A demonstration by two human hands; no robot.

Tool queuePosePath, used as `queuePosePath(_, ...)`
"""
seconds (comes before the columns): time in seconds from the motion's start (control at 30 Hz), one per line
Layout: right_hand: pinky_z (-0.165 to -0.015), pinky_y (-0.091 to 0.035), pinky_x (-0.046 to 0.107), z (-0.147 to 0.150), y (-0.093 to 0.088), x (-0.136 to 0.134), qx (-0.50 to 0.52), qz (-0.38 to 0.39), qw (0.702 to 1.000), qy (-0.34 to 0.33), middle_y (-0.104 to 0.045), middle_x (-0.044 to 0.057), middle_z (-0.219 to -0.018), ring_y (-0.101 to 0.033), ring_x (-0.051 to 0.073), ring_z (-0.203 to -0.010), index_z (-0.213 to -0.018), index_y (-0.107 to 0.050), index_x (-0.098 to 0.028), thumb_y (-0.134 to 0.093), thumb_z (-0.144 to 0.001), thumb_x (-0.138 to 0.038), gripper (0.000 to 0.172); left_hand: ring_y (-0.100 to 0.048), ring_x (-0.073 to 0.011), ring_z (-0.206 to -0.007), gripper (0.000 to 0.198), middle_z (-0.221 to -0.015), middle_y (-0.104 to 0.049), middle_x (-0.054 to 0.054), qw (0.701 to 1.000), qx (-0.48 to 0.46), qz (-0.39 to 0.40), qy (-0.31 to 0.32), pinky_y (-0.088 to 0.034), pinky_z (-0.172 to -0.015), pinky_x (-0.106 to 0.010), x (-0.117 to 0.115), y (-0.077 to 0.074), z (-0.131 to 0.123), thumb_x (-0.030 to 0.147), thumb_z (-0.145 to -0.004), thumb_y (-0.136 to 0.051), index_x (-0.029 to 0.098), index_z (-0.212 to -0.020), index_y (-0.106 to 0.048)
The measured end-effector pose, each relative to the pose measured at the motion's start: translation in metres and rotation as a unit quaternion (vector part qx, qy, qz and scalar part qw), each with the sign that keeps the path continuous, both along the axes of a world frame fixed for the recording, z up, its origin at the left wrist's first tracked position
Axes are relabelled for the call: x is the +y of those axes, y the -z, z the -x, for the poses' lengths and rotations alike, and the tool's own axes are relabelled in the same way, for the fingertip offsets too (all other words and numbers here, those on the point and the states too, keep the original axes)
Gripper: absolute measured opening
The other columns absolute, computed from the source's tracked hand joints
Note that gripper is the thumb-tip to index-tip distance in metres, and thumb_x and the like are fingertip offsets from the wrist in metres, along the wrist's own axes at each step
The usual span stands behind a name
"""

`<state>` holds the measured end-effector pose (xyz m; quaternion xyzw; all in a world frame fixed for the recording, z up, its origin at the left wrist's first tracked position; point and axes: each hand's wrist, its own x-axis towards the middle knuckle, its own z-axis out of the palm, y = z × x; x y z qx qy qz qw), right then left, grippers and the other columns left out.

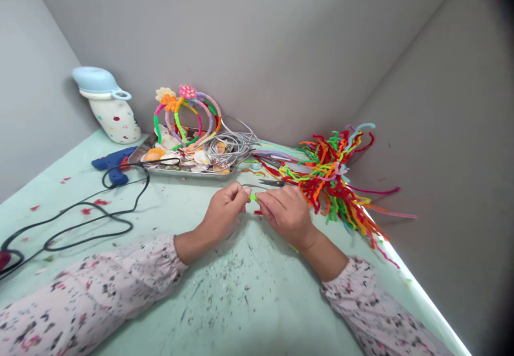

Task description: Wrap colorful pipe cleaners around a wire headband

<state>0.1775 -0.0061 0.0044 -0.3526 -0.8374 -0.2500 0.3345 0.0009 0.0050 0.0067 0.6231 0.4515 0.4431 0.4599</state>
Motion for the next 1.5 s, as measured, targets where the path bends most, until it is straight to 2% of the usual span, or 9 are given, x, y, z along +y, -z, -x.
queuePosePath(0.2,-0.069,-0.035,0.036,-0.0011,-0.0001,0.0008,0.018,0.013,1.000,-0.013,-0.069,0.003,-0.084,-0.054,0.019,-0.075,-0.102,-0.061,-0.021,-0.058,-0.087,-0.024,0.015,-0.037,-0.0098,-0.047,0.037,-0.049,-0.043,0.005,1.000,-0.004,0.006,0.002,-0.031,-0.051,-0.024,-0.0014,-0.0013,0.0000,0.043,-0.086,-0.048,0.019,-0.059,-0.045)
queuePosePath(0.37,-0.069,-0.035,0.035,-0.0017,0.0025,0.0014,0.030,0.022,0.999,-0.012,-0.069,0.003,-0.082,-0.054,0.018,-0.075,-0.101,-0.062,-0.024,-0.056,-0.088,-0.022,0.014,-0.036,-0.0100,-0.045,0.037,-0.048,-0.042,0.006,1.000,-0.005,0.012,0.006,-0.031,-0.049,-0.024,-0.0020,-0.0002,0.0003,0.045,-0.086,-0.048,0.019,-0.059,-0.045)
queuePosePath(0.63,-0.068,-0.035,0.034,-0.0026,0.0041,0.0015,0.023,-0.012,1.000,-0.014,-0.069,0.002,-0.081,-0.053,0.017,-0.072,-0.098,-0.062,-0.023,-0.058,-0.086,-0.018,0.013,-0.036,-0.0095,-0.045,0.037,-0.048,-0.041,0.006,1.000,-0.016,0.015,0.013,-0.030,-0.049,-0.024,-0.0027,0.0010,-0.0009,0.045,-0.086,-0.049,0.019,-0.059,-0.044)
queuePosePath(0.93,-0.068,-0.036,0.034,-0.0035,0.0047,0.0012,0.035,-0.016,0.999,-0.029,-0.070,0.002,-0.083,-0.055,0.016,-0.073,-0.099,-0.061,-0.025,-0.058,-0.087,-0.019,0.013,-0.037,-0.0096,-0.045,0.038,-0.047,-0.041,0.006,1.000,-0.008,0.015,0.016,-0.031,-0.049,-0.024,-0.0051,-0.0029,-0.0011,0.045,-0.086,-0.049,0.019,-0.059,-0.043)
queuePosePath(1.07,-0.069,-0.037,0.035,-0.0016,0.0031,0.0013,0.045,0.014,0.999,-0.015,-0.070,0.002,-0.085,-0.056,0.018,-0.074,-0.099,-0.060,-0.024,-0.058,-0.086,-0.018,0.015,-0.037,-0.0090,-0.046,0.037,-0.049,-0.042,0.006,0.999,-0.026,0.020,0.014,-0.031,-0.049,-0.023,-0.0042,-0.0006,-0.0007,0.045,-0.086,-0.050,0.019,-0.060,-0.045)
queuePosePath(1.2,-0.074,-0.040,0.037,-0.0003,0.0035,0.0014,0.102,0.043,0.994,-0.015,-0.069,0.005,-0.092,-0.058,0.021,-0.082,-0.103,-0.057,-0.022,-0.063,-0.083,-0.025,0.021,-0.037,-0.0078,-0.046,0.035,-0.053,-0.044,0.005,0.996,-0.080,0.034,0.006,-0.030,-0.048,-0.022,-0.0005,0.0012,-0.0004,0.044,-0.087,-0.050,0.018,-0.064,-0.047)
queuePosePath(1.33,-0.074,-0.040,0.037,-0.0007,0.0055,0.0021,0.134,0.070,0.988,-0.017,-0.068,0.005,-0.087,-0.057,0.021,-0.081,-0.096,-0.057,-0.021,-0.060,-0.084,-0.022,0.013,-0.037,-0.0070,-0.045,0.034,-0.053,-0.046,0.005,0.991,-0.113,0.067,0.018,-0.029,-0.046,-0.022,0.0024,0.0000,-0.0010,0.043,-0.087,-0.050,0.017,-0.064,-0.049)
queuePosePath(1.5,-0.072,-0.038,0.036,-0.0007,0.0080,0.0029,0.127,0.080,0.989,-0.015,-0.067,0.004,-0.082,-0.054,0.019,-0.076,-0.091,-0.057,-0.021,-0.059,-0.084,-0.018,0.008,-0.040,-0.0065,-0.044,0.036,-0.055,-0.050,0.004,0.988,-0.109,0.097,0.045,-0.029,-0.045,-0.022,0.0015,-0.0003,-0.0020,0.046,-0.086,-0.050,0.016,-0.065,-0.052)
